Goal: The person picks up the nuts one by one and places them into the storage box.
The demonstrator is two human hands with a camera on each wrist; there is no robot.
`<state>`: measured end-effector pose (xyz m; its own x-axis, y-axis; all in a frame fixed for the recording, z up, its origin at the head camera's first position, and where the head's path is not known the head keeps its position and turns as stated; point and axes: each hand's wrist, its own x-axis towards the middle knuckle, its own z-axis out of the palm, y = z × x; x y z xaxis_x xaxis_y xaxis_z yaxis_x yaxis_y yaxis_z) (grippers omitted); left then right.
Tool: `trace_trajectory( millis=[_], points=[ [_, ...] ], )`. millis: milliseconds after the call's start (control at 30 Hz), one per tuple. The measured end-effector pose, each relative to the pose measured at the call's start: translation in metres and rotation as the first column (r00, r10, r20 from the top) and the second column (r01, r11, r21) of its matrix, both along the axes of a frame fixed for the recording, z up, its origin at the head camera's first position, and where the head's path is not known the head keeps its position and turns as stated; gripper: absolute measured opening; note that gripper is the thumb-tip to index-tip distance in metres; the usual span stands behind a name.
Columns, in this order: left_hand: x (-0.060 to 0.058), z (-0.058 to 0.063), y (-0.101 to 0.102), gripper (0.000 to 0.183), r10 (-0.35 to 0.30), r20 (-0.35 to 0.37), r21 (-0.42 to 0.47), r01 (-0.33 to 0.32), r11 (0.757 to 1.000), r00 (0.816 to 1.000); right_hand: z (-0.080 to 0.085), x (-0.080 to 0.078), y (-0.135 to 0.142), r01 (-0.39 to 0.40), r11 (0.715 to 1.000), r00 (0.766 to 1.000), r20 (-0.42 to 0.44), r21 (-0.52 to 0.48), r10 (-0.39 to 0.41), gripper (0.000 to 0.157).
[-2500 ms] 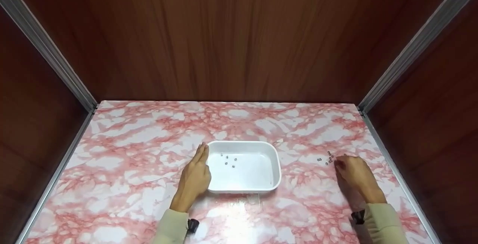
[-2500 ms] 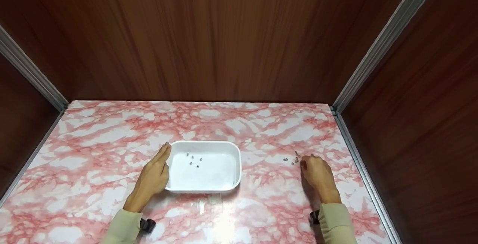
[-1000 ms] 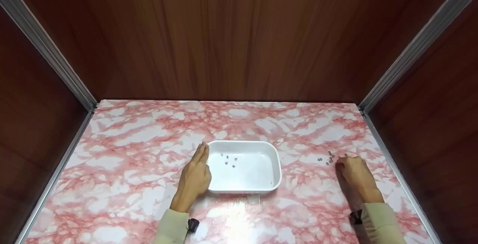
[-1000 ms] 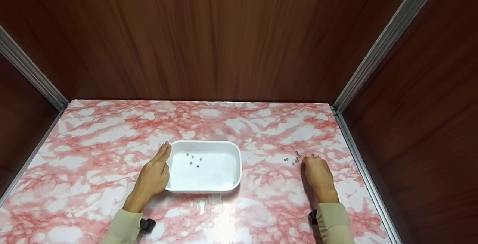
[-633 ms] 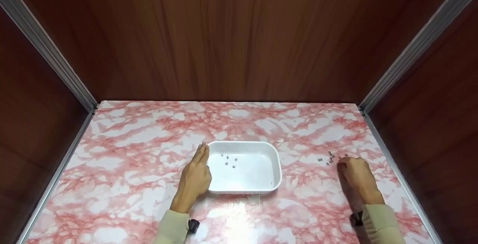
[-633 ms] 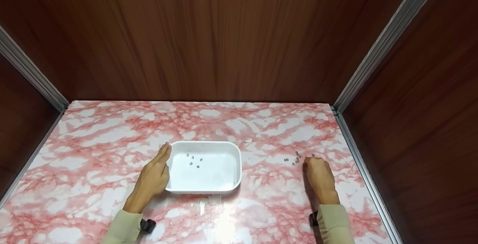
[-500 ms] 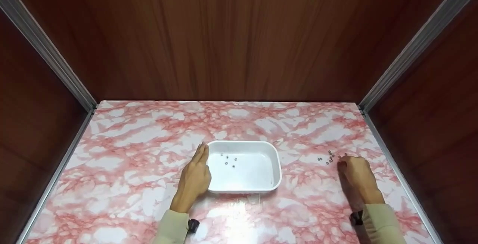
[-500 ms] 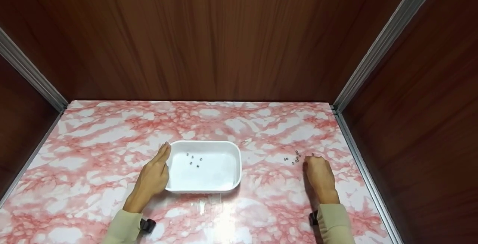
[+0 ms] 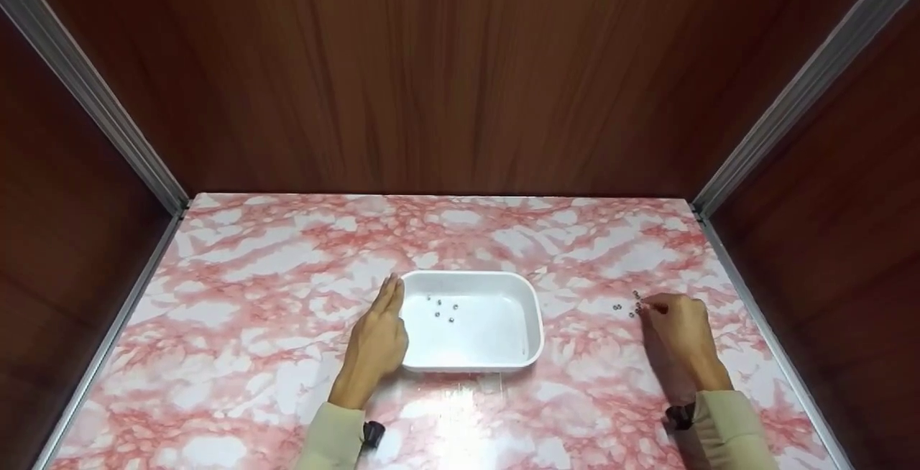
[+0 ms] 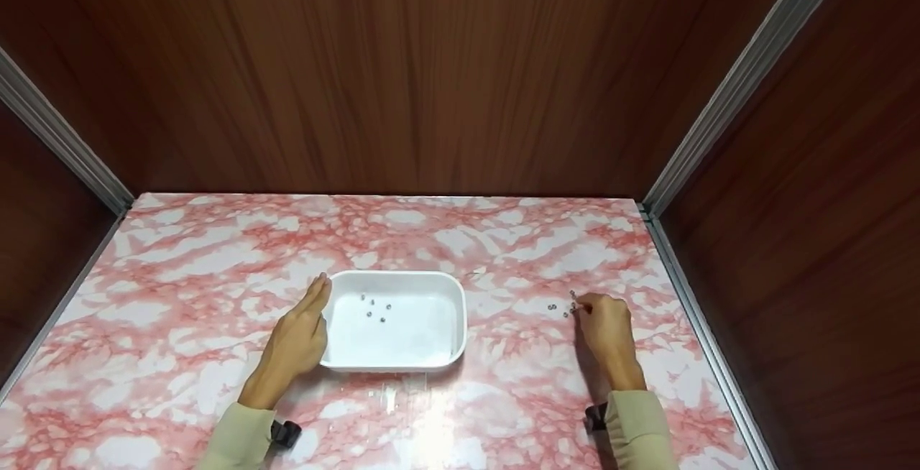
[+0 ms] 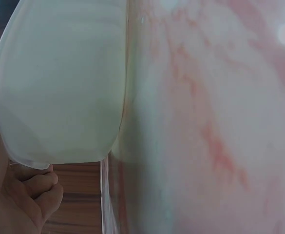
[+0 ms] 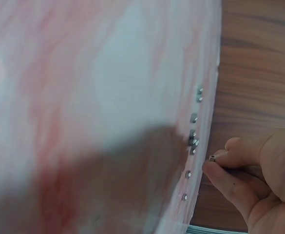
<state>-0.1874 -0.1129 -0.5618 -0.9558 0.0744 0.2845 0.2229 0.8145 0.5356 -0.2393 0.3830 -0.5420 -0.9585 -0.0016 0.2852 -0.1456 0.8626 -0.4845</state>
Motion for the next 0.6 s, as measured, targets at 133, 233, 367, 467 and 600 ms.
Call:
trace_trajectory(
  millis=[133, 233, 367, 467, 600],
  points=[
    [-0.001, -0.001, 0.0, 0.054, 0.001, -0.007, -0.006, -0.001, 1.0, 1.0, 0.003, 0.0, -0.005, 0.016, 0.998, 0.999, 0.045, -0.059, -0.013, 0.019],
    [-0.002, 0.0, 0.0, 0.054, -0.002, -0.018, -0.009, 0.002, 1.0, 1.0, 0.006, -0.001, -0.01, 0.001, 0.998, 0.999, 0.033, -0.068, 0.001, 0.021],
    [0.0, 0.0, 0.0, 0.054, -0.014, -0.017, 0.008, 0.014, 1.0, 1.0, 0.012, -0.002, -0.021, -0.035, 0.998, 0.999, 0.003, -0.057, 0.035, 0.021],
    [0.001, 0.0, 0.0, 0.053, -0.018, -0.014, 0.016, 0.018, 1.0, 1.0, 0.017, -0.002, -0.03, -0.049, 0.995, 0.998, 0.03, -0.085, 0.052, 0.02],
    [0.001, -0.001, 0.0, 0.052, -0.013, -0.025, 0.007, 0.013, 1.0, 1.0, 0.024, -0.002, -0.042, -0.045, 0.99, 0.995, 0.084, -0.137, 0.057, 0.017]
  ],
)
